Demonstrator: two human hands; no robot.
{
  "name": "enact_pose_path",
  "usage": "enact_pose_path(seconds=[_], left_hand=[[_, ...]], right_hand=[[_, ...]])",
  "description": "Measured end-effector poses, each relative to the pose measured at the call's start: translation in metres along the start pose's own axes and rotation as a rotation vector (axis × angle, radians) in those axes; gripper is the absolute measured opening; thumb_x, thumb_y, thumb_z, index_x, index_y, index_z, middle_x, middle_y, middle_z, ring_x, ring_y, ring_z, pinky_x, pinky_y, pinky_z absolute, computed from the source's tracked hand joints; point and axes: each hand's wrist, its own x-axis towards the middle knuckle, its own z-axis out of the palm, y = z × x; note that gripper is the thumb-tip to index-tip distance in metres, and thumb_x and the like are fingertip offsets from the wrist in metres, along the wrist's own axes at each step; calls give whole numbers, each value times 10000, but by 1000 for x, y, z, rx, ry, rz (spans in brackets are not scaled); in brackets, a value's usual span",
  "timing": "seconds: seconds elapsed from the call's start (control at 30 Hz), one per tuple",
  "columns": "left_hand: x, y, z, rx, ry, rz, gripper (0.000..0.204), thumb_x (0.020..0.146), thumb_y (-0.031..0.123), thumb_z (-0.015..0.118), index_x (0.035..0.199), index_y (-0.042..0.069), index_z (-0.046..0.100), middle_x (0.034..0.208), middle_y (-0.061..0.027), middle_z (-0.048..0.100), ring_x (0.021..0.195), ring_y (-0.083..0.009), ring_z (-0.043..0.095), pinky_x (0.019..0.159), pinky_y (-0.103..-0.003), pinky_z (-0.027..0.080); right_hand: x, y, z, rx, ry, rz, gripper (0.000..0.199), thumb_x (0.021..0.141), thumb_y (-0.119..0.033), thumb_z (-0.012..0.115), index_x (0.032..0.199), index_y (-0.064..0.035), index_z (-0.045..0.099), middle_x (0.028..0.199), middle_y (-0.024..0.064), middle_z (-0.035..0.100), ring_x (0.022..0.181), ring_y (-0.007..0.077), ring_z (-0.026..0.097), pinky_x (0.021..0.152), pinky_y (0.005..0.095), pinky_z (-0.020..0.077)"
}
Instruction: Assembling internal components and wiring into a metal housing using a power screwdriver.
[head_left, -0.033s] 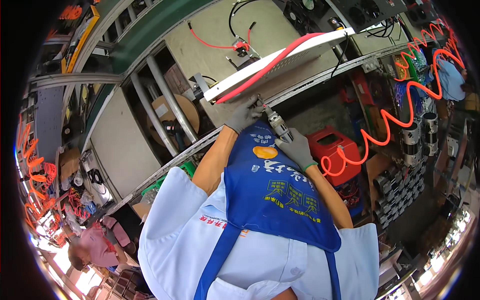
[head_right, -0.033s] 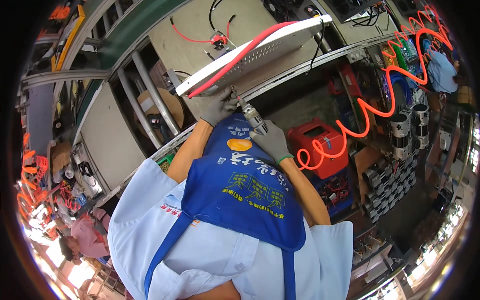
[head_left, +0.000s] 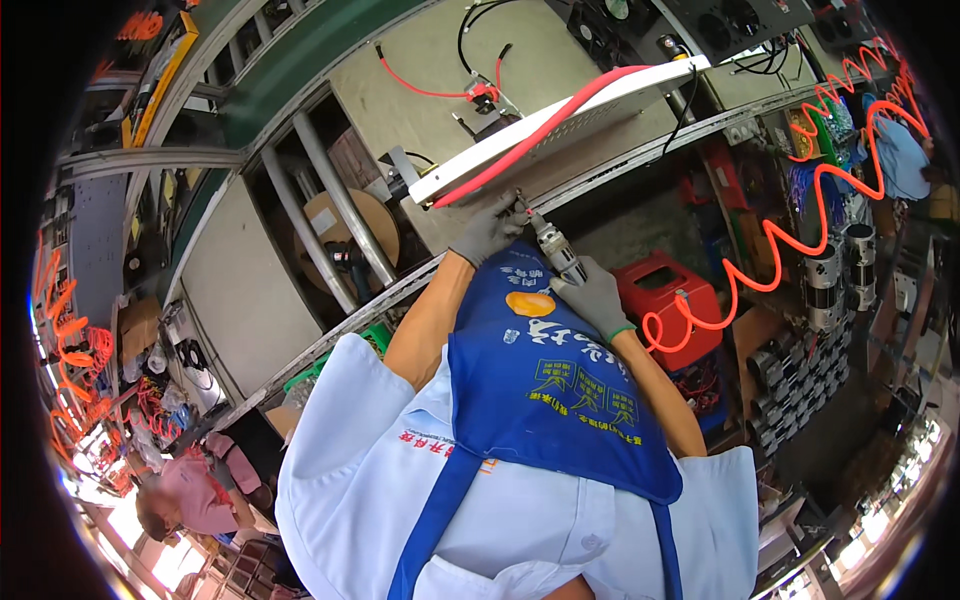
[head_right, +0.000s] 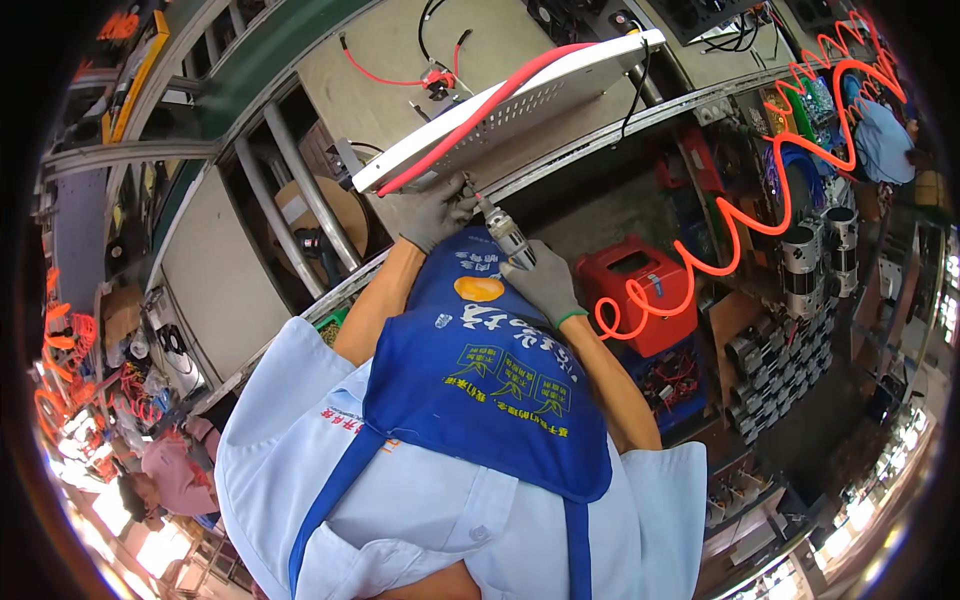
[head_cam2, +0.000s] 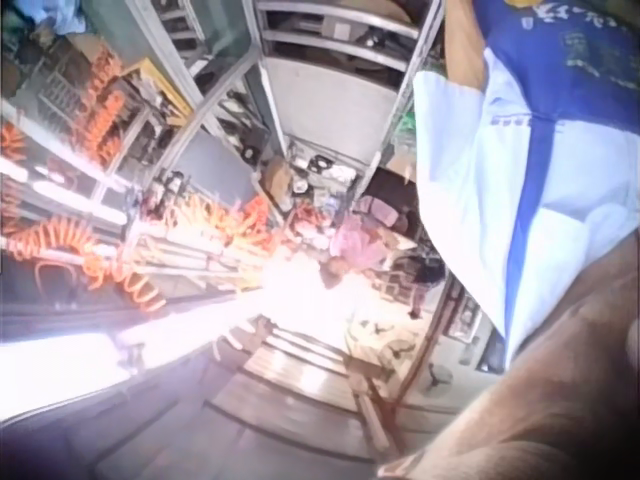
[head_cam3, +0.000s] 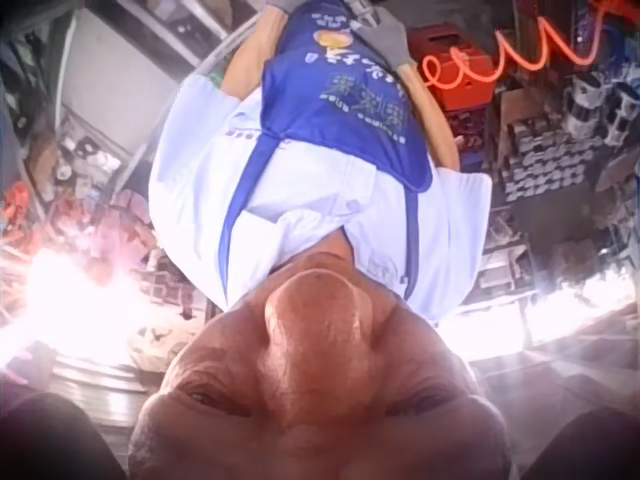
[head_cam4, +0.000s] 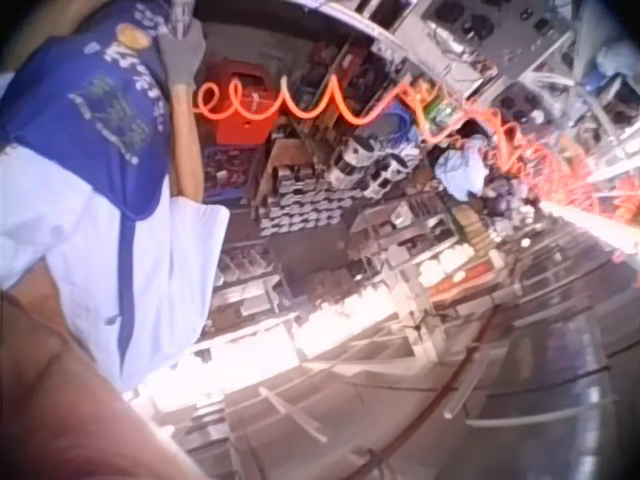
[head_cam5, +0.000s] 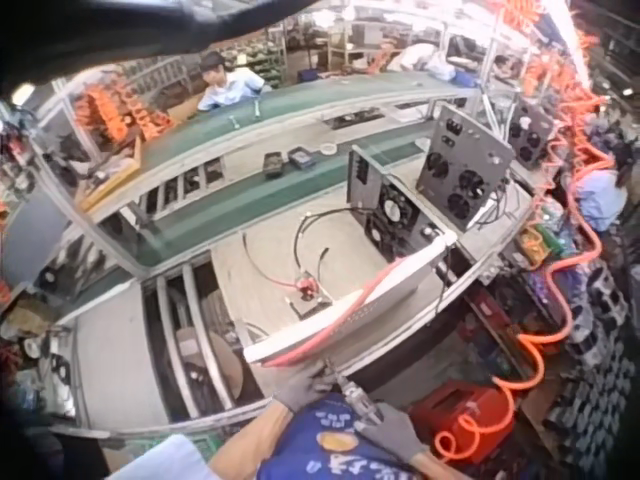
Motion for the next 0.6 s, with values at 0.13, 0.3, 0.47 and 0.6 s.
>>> enact_pose_path(seconds=[0.13, 0.3, 0.47, 0.6], left_hand=[[-5, 12, -6, 206, -43, 60, 247, 1048, 232, 525, 1172, 32, 597, 899, -38, 661, 742, -129, 660, 518, -207, 481], [-7, 28, -24, 356, -74, 80, 261, 1054, 196, 509, 1196, -8, 591, 917, -66, 657, 783, -147, 672, 605, -220, 544], [-13, 27, -21, 975, -58, 341, 258, 1060, 178, 488, 1190, -24, 582, 992, -86, 636, 875, -159, 668, 750, -262, 570], [-13, 26, -33, 1107, -116, 495, 231, 1045, 131, 488, 1189, -24, 581, 1000, -78, 629, 887, -155, 660, 792, -279, 567]], right_hand=[[1, -5, 4, -19, -4, 22, 498, 755, -405, 770, 1077, -45, 650, 951, 209, 707, 924, 373, 701, 808, 442, 535], [7, -18, 9, -77, -23, 39, 500, 761, -404, 765, 1080, -38, 646, 955, 224, 706, 923, 386, 697, 819, 458, 532], [14, -13, 16, -43, -77, 67, 515, 768, -420, 758, 1082, -29, 642, 963, 241, 701, 934, 414, 684, 831, 468, 525], [15, -17, 20, -76, -99, 67, 537, 772, -435, 755, 1103, -29, 636, 976, 250, 699, 952, 419, 680, 837, 464, 524]])
